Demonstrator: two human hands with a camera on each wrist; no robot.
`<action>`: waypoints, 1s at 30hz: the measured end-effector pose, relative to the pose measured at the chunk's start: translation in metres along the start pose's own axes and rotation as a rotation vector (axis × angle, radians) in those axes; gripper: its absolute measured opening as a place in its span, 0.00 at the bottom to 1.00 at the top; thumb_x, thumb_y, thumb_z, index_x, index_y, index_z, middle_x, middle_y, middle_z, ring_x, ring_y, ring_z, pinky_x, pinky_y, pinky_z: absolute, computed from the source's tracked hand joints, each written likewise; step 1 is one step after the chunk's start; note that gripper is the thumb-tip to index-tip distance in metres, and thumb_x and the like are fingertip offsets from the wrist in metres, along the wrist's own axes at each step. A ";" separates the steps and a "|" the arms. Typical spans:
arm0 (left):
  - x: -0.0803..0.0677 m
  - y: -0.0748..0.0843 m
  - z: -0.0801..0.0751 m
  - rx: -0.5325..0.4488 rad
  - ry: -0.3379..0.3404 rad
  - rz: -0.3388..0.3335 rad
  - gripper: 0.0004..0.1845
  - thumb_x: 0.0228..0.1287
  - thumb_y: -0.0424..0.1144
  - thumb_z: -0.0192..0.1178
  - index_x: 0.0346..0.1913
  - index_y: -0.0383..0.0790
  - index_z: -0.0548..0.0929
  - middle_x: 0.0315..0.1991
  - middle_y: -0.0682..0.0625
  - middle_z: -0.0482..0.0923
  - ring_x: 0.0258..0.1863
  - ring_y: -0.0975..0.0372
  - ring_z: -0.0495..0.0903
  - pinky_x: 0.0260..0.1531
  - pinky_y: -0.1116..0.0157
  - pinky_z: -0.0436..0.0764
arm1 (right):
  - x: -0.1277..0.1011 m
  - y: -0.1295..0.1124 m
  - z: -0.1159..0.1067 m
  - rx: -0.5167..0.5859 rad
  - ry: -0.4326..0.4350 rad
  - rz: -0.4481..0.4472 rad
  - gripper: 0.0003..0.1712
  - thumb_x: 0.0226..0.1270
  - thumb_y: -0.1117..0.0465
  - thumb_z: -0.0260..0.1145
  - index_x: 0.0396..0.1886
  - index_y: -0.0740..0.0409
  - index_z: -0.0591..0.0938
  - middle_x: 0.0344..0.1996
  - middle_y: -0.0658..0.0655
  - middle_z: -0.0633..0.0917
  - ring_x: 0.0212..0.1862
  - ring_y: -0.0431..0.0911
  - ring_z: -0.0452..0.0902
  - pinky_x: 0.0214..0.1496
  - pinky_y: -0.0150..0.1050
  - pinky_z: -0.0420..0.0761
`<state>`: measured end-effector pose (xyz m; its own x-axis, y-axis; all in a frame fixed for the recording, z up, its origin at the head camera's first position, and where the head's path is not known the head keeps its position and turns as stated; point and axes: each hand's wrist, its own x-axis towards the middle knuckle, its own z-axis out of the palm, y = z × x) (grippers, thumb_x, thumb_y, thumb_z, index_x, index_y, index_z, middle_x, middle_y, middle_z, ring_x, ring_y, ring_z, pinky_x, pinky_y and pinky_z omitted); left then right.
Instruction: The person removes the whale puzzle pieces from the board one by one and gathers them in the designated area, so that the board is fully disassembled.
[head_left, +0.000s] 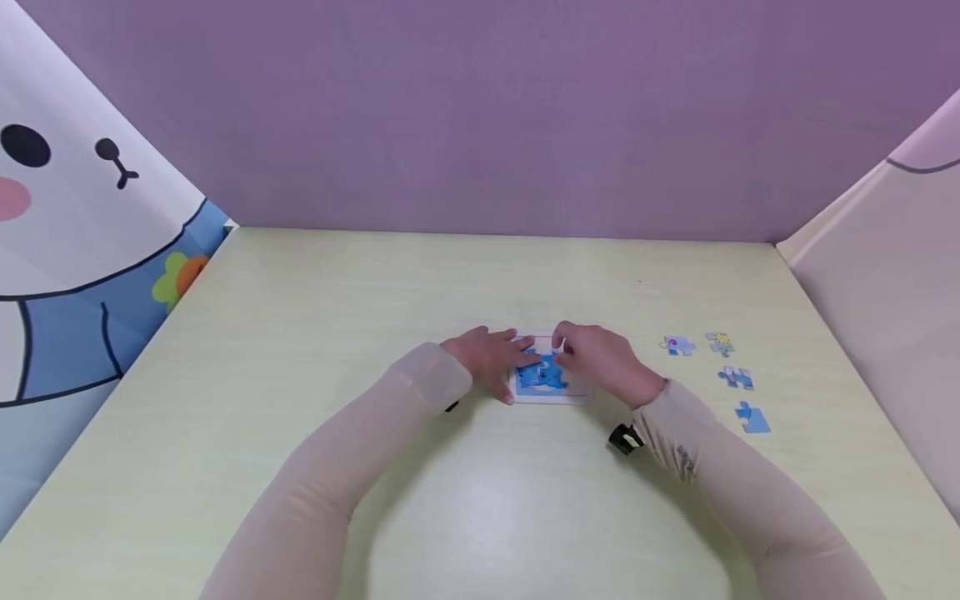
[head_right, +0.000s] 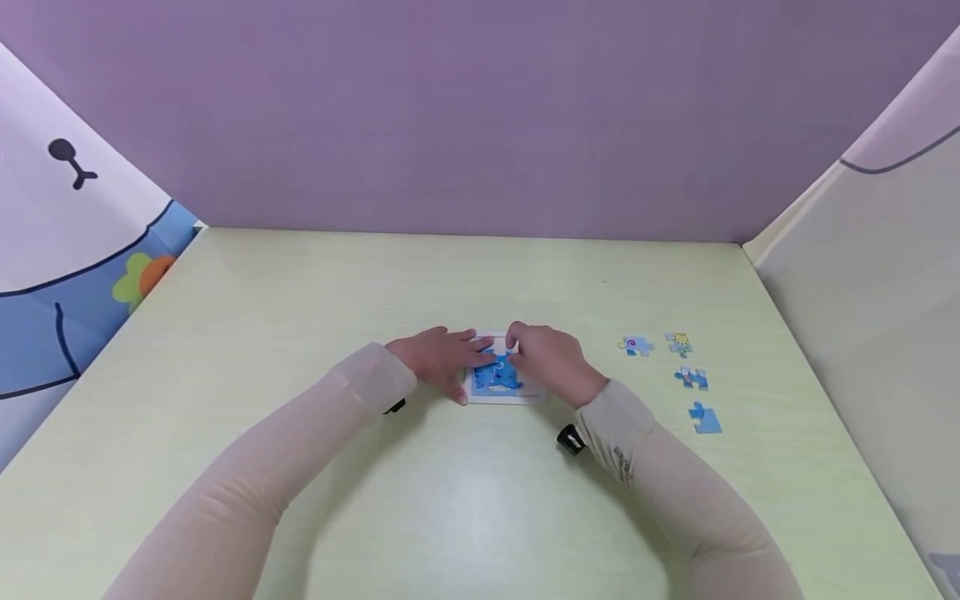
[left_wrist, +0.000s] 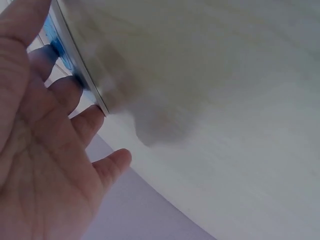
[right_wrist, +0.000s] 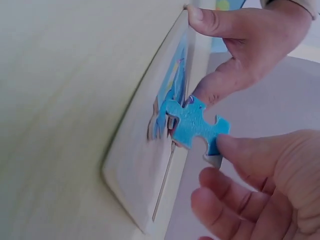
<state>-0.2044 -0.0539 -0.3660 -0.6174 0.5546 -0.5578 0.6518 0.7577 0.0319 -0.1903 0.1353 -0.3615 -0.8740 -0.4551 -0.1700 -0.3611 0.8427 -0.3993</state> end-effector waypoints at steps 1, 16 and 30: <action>0.000 0.000 0.000 0.007 0.000 0.002 0.44 0.61 0.61 0.59 0.76 0.64 0.48 0.77 0.59 0.39 0.75 0.58 0.40 0.69 0.47 0.50 | -0.002 0.001 0.000 0.011 0.008 -0.016 0.06 0.67 0.62 0.64 0.40 0.58 0.79 0.33 0.56 0.84 0.32 0.47 0.76 0.33 0.40 0.77; -0.004 -0.003 0.004 0.007 -0.009 0.008 0.40 0.63 0.59 0.58 0.74 0.67 0.51 0.76 0.59 0.41 0.75 0.57 0.42 0.69 0.49 0.53 | -0.024 0.027 -0.007 0.158 0.133 -0.097 0.02 0.68 0.65 0.62 0.35 0.59 0.78 0.29 0.53 0.82 0.27 0.45 0.71 0.30 0.39 0.71; -0.006 -0.004 0.006 -0.003 0.022 0.013 0.39 0.63 0.58 0.59 0.74 0.67 0.54 0.76 0.60 0.44 0.75 0.58 0.45 0.68 0.49 0.54 | -0.044 0.062 -0.025 0.236 0.120 0.015 0.03 0.69 0.66 0.59 0.39 0.61 0.78 0.32 0.58 0.81 0.31 0.48 0.72 0.32 0.41 0.73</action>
<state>-0.2007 -0.0619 -0.3678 -0.6184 0.5717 -0.5392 0.6584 0.7515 0.0416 -0.1824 0.2143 -0.3564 -0.9162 -0.3937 -0.0746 -0.2745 0.7523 -0.5990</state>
